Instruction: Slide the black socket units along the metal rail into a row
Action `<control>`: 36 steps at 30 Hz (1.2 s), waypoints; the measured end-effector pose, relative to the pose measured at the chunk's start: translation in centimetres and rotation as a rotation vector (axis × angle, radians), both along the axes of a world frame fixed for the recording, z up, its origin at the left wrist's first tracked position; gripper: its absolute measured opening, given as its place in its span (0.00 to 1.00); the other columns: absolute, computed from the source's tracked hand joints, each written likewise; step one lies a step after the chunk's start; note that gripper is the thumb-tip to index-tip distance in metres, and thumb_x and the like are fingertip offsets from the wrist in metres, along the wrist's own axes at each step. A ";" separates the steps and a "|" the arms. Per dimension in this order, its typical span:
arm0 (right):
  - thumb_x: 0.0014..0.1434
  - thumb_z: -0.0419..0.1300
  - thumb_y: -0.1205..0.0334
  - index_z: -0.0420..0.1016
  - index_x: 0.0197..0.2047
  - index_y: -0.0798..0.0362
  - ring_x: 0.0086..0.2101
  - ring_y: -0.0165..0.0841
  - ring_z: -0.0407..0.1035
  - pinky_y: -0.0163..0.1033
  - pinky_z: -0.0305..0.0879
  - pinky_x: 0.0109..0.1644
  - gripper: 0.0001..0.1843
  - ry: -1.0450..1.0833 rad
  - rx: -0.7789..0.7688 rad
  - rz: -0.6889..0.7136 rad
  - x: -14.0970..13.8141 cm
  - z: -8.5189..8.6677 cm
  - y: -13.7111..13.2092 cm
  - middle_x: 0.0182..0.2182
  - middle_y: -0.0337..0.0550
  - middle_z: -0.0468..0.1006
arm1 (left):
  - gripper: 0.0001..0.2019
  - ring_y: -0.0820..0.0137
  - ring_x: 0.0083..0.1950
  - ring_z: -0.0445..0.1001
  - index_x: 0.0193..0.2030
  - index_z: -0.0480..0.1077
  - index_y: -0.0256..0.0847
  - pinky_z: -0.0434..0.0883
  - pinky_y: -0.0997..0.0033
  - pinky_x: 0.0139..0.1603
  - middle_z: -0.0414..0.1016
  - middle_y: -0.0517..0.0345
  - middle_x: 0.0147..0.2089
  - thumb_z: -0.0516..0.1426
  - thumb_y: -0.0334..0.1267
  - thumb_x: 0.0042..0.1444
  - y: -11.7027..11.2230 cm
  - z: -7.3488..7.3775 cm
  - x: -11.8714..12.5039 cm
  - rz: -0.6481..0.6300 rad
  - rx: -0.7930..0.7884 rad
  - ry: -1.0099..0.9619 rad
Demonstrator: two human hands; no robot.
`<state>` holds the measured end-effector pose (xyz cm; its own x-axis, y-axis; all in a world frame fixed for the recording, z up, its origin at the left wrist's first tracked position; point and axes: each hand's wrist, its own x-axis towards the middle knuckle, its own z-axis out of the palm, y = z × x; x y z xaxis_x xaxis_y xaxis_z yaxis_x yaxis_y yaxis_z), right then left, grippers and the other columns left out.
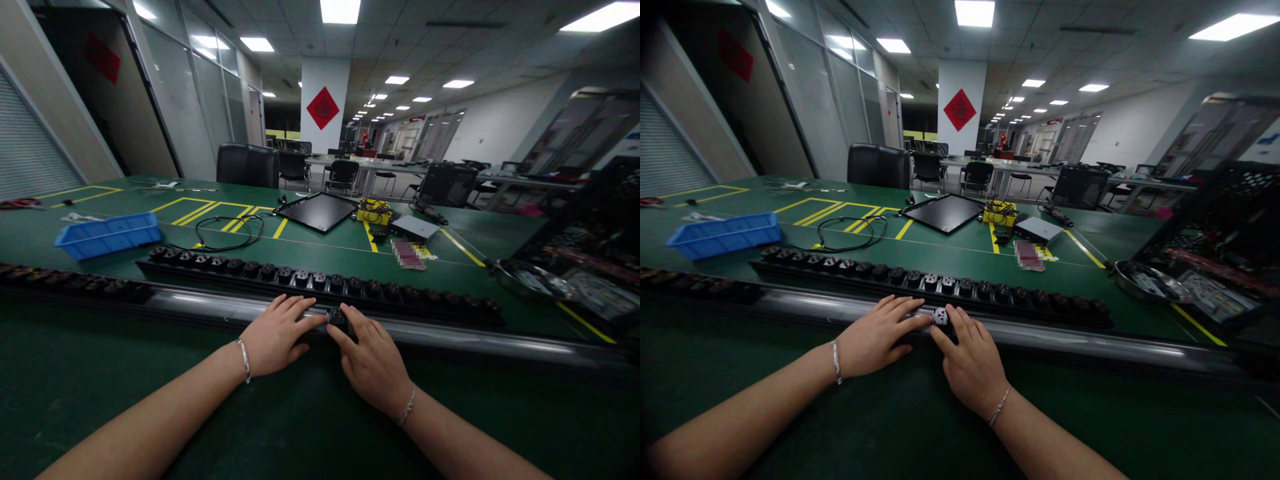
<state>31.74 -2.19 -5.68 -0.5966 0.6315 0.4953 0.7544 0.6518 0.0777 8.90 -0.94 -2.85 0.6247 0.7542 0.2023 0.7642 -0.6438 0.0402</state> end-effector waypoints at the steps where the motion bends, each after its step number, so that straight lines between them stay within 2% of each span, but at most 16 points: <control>1: 0.53 0.54 0.70 0.67 0.56 0.47 0.59 0.42 0.51 0.48 0.55 0.58 0.26 0.003 0.000 0.002 0.0 0.0 0.0 0.62 0.51 0.53 | 0.30 0.58 0.65 0.55 0.62 0.53 0.55 0.52 0.50 0.63 0.54 0.54 0.66 0.57 0.40 0.53 0.0 0.0 0.0 0.000 0.002 0.000; 9: 0.57 0.53 0.68 0.65 0.57 0.47 0.61 0.42 0.47 0.48 0.52 0.59 0.24 -0.022 -0.003 0.010 0.0 -0.1 -0.1 0.65 0.41 0.49 | 0.32 0.57 0.64 0.55 0.63 0.52 0.57 0.53 0.48 0.62 0.54 0.52 0.66 0.58 0.40 0.51 0.0 0.1 0.1 0.006 0.015 0.025; 17: 0.57 0.51 0.69 0.66 0.57 0.49 0.60 0.41 0.49 0.48 0.52 0.59 0.23 -0.006 -0.010 0.014 0.0 -0.2 0.0 0.64 0.41 0.50 | 0.33 0.57 0.64 0.55 0.63 0.52 0.58 0.53 0.48 0.62 0.54 0.52 0.66 0.59 0.40 0.51 -0.1 0.2 0.2 0.003 0.012 0.022; 28: 0.56 0.51 0.69 0.70 0.47 0.56 0.57 0.42 0.54 0.48 0.56 0.58 0.15 0.089 0.063 0.007 0.2 0.3 0.0 0.57 0.53 0.60 | 0.33 0.56 0.64 0.55 0.63 0.52 0.59 0.53 0.47 0.61 0.54 0.53 0.65 0.59 0.41 0.51 -0.1 0.1 0.2 0.011 0.011 0.032; 36: 0.57 0.53 0.62 0.71 0.43 0.55 0.55 0.44 0.56 0.49 0.59 0.55 0.11 0.076 0.054 -0.056 0.9 0.9 0.0 0.51 0.53 0.64 | 0.34 0.57 0.63 0.56 0.64 0.51 0.54 0.52 0.50 0.62 0.54 0.53 0.66 0.58 0.42 0.51 -0.1 0.1 0.3 0.023 0.026 0.036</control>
